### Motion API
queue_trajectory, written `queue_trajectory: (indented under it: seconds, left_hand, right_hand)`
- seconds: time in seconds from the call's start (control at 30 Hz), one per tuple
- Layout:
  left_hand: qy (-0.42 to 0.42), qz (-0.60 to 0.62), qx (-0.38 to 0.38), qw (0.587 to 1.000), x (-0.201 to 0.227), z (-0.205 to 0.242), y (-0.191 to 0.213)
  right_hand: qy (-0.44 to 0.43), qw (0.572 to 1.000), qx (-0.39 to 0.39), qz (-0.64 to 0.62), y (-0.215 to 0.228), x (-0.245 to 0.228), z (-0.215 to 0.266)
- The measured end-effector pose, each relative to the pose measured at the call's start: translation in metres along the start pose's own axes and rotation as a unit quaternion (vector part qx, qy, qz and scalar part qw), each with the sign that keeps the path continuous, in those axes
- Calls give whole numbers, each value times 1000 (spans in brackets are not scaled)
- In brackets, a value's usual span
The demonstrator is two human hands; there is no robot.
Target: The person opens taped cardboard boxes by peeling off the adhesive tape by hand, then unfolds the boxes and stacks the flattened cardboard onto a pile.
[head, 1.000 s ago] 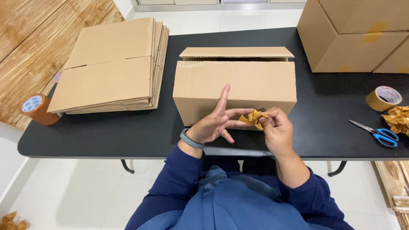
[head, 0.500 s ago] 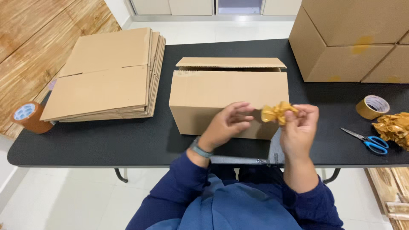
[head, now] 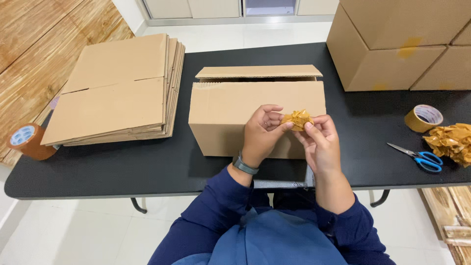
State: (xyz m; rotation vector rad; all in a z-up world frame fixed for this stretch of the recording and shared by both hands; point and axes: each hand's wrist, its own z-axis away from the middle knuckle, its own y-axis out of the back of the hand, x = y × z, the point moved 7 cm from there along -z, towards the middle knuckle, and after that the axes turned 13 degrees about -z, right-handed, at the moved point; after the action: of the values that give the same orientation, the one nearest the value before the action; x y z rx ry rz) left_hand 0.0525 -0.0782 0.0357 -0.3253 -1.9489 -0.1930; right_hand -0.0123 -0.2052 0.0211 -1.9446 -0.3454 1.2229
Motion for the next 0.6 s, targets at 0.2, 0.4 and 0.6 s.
queue_trajectory:
  seconds: [0.2,0.4,0.6]
  left_hand:
    - [18,33,-109,993,-27,-4,-8]
    - [-59,-216,-11,975,21,11,2]
    - [-194,-329,11,924,37,11,14]
  right_hand:
    - [-94,994,-57,-28,27,21,-5]
    - [40,973,-54,219,53,-2,-10]
    - [119,962,23,243,93,-53,-19]
